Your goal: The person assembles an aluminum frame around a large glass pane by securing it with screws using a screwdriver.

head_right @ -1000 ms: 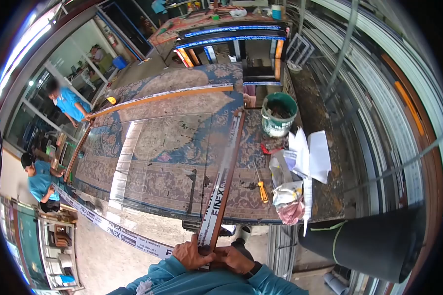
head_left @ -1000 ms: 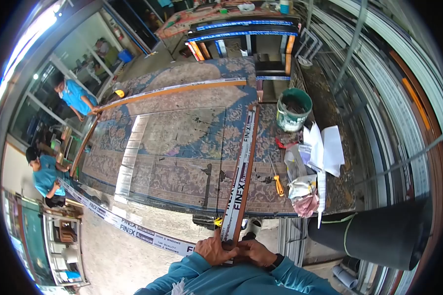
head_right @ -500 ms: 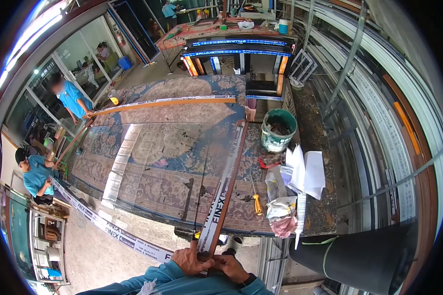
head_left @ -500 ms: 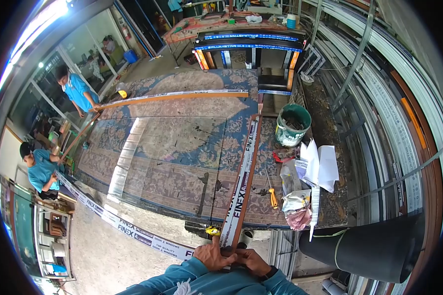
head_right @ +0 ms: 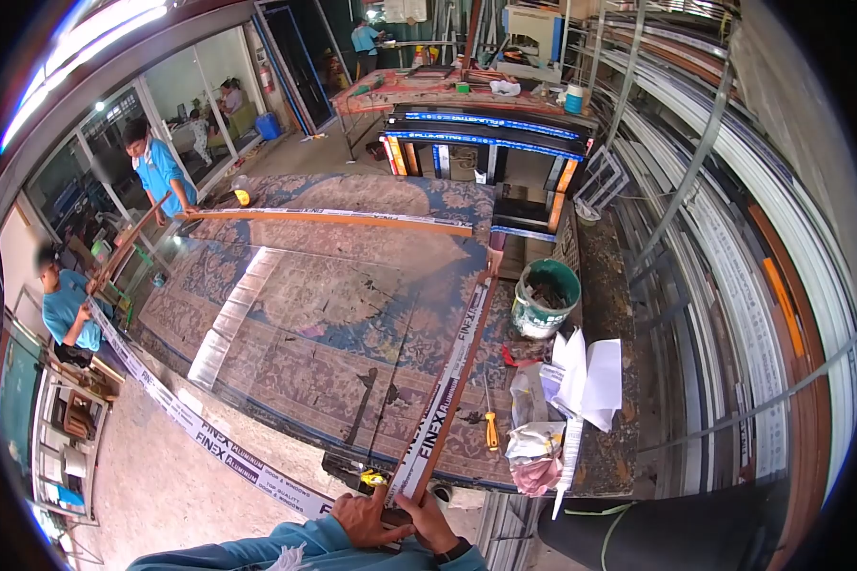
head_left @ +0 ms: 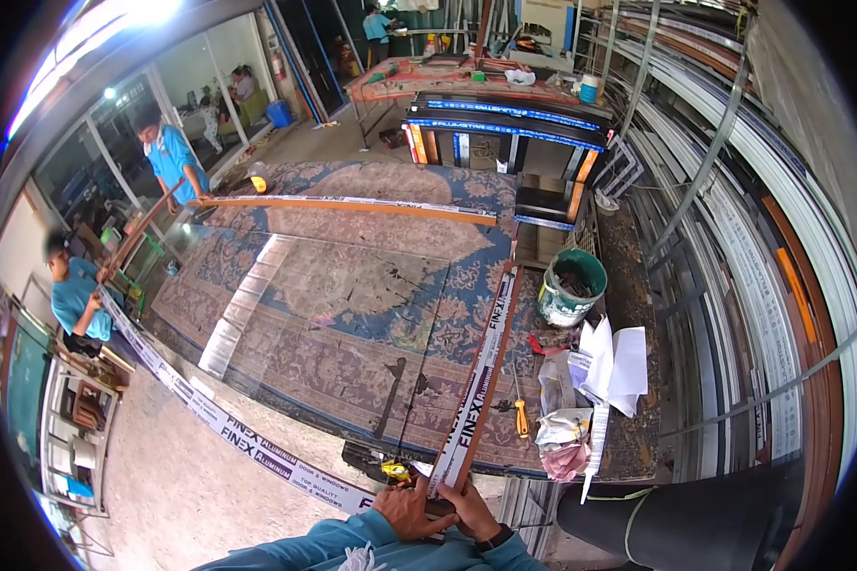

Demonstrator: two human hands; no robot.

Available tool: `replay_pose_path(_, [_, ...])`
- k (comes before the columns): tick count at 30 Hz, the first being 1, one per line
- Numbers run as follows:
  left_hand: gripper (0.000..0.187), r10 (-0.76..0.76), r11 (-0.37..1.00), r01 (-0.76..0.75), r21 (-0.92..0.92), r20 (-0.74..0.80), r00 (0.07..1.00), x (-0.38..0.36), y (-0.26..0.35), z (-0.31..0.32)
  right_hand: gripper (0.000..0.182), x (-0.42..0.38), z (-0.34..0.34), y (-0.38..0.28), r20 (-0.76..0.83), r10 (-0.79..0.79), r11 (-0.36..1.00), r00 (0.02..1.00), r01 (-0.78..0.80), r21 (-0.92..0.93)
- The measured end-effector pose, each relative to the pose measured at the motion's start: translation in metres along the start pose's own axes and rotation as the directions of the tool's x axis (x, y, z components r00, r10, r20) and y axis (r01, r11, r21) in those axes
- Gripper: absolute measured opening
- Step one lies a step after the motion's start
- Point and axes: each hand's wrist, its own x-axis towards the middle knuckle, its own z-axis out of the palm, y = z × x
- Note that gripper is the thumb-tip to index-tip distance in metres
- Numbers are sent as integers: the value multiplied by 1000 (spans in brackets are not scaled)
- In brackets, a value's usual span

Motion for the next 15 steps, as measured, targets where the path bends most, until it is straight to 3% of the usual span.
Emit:
replay_pose_path(4, [117, 44, 999, -41, -32, 83, 996, 1, -2, -5, 52, -8, 6, -6, 21, -12, 998, 1000, 11, 56])
replay_pose_path(9, [110, 51, 998, -48, -32, 125, 991, -1, 5, -16, 46, -15, 15, -14, 6, 8, 998, 1000, -8, 70])
replay_pose_path(15, [115, 78, 997, -78, 4, 36, 996, 3, 2, -8, 46, -13, 11, -9, 21, -47, 998, 999, 46, 36])
